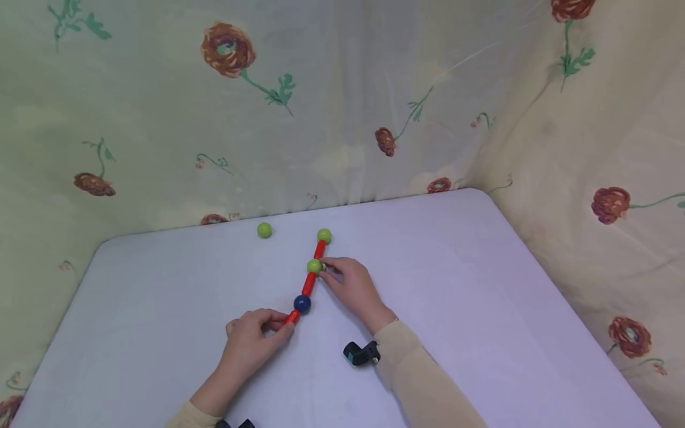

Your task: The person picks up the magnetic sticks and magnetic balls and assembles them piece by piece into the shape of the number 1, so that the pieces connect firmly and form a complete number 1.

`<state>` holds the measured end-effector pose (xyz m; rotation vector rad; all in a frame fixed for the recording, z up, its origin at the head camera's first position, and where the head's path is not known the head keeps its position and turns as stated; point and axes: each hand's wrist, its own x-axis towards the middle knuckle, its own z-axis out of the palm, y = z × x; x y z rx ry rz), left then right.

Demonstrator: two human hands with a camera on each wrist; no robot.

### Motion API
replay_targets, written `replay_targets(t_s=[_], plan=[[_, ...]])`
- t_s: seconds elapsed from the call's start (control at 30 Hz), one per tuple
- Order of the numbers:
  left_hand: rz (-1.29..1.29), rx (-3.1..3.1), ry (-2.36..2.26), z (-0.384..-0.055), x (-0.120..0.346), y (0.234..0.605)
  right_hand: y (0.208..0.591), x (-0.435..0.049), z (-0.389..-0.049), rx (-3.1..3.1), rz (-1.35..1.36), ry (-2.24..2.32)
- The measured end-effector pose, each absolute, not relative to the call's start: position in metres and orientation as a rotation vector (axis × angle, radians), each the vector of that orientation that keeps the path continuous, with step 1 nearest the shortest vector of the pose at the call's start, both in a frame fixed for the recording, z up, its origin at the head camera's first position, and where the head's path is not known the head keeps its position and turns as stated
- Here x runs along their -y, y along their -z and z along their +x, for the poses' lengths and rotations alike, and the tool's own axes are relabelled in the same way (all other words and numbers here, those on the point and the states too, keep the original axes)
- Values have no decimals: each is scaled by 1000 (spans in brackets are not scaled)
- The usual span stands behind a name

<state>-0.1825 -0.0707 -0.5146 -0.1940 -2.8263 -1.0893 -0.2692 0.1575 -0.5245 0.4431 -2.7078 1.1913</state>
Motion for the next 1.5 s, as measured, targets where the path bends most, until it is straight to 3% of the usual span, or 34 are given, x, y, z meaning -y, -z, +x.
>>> replay_targets(t_s=[0.47, 0.77, 1.1, 1.5], plan=[[-228, 2821, 1045, -183, 68, 518, 524, -156, -223, 2696, 609, -1234], [-261, 2833, 1039, -181, 70, 515, 527, -154, -223, 2704, 850, -1158], [-467, 2918, 1108, -183, 90, 514, 524, -151, -224, 2726, 811, -1118], [-508, 2880, 1100, -181, 88, 517, 527, -148, -223, 2758, 761, -1087]])
